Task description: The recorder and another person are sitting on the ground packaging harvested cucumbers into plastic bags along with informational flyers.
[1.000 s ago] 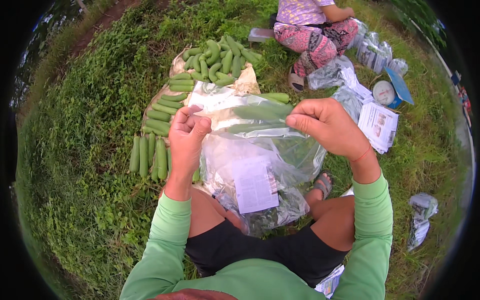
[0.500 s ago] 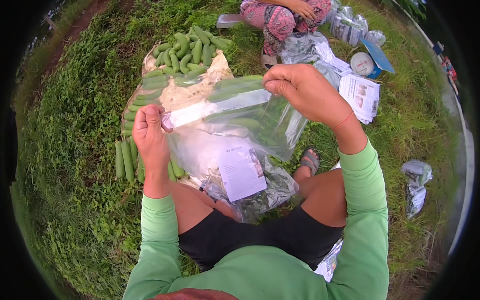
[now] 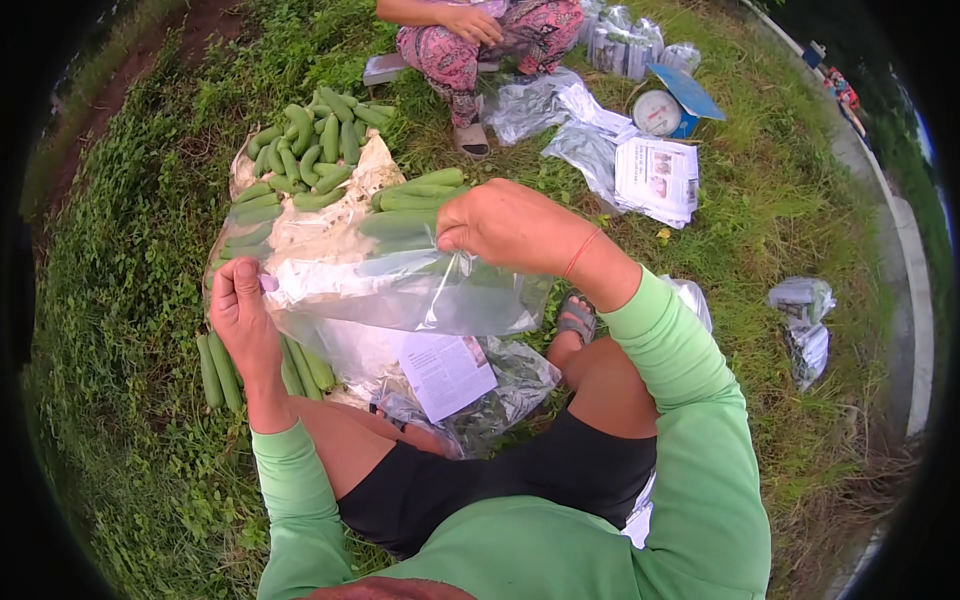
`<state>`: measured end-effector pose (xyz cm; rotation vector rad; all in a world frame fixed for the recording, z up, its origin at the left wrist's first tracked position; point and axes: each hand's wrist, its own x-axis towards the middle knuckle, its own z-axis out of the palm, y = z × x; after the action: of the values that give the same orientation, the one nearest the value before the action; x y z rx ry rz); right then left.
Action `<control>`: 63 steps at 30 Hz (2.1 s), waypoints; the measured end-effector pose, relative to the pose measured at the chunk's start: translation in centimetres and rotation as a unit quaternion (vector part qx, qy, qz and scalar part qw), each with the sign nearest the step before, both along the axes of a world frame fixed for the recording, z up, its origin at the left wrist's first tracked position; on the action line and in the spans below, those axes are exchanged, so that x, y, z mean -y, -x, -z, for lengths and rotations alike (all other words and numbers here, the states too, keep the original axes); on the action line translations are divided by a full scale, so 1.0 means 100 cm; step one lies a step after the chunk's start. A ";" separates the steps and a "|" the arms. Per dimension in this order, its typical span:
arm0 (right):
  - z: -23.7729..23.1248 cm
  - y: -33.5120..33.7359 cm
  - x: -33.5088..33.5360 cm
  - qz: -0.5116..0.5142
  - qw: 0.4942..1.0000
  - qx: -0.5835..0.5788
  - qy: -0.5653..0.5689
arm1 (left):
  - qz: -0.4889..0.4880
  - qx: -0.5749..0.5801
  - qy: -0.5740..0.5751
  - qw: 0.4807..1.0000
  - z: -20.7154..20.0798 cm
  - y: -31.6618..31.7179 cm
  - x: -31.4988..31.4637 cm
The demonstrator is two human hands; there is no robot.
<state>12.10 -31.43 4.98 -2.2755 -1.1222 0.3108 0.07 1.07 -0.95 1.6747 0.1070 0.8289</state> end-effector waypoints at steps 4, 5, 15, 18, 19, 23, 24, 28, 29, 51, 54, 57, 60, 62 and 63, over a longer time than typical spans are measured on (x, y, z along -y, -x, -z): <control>0.010 0.008 -0.008 -0.015 0.994 -0.104 0.014 | -0.009 -0.011 0.017 1.000 0.002 0.002 -0.010; 0.012 0.009 -0.009 -0.031 0.992 -0.119 0.010 | 0.001 -0.011 0.019 1.000 0.003 0.002 -0.012; 0.031 0.003 -0.020 -0.046 0.993 -0.096 0.045 | -0.013 -0.037 -0.038 0.998 0.008 0.007 -0.017; 0.049 0.004 -0.022 -0.001 0.975 -0.220 -0.036 | -0.138 0.048 -0.084 0.986 0.000 -0.001 0.013; 0.055 0.004 -0.020 0.041 0.937 -0.325 -0.120 | -0.136 0.049 -0.084 0.986 0.000 0.001 0.019; 0.072 -0.004 -0.017 0.058 0.911 -0.393 -0.107 | -0.089 0.029 -0.178 0.979 0.012 0.016 0.041; 0.077 -0.003 -0.019 0.075 0.894 -0.423 -0.126 | 0.006 -0.053 -0.142 0.988 0.016 0.018 0.047; 0.072 0.026 -0.041 0.099 0.835 -0.514 -0.168 | 0.196 -0.191 0.017 0.962 0.031 0.016 0.083; 0.075 0.031 -0.047 0.099 0.836 -0.513 -0.169 | 0.235 -0.217 0.071 0.945 0.036 0.015 0.090; 0.142 -0.092 0.057 0.243 0.963 0.002 0.113 | 0.234 0.023 0.503 0.831 0.013 0.011 0.029; 0.134 -0.103 0.080 0.390 0.874 -0.281 -0.077 | 0.351 -0.175 0.378 0.839 0.026 0.019 0.059; 0.135 -0.115 0.100 0.413 0.831 -0.330 -0.174 | 0.401 -0.325 0.178 0.837 0.045 0.025 0.099; 0.124 -0.113 0.099 0.391 0.715 -0.401 -0.417 | 0.427 -0.345 0.038 0.835 0.060 0.033 0.109; 0.112 -0.111 0.106 0.368 0.717 -0.407 -0.430 | 0.387 -0.349 0.053 0.852 0.070 0.023 0.110; 0.106 -0.110 0.112 0.344 0.716 -0.416 -0.443 | 0.343 -0.356 0.068 0.867 0.074 0.017 0.109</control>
<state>23.08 -42.63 -5.58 -1.2426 0.1289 0.3274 -1.61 -9.85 -8.37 1.6389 0.0628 -0.3463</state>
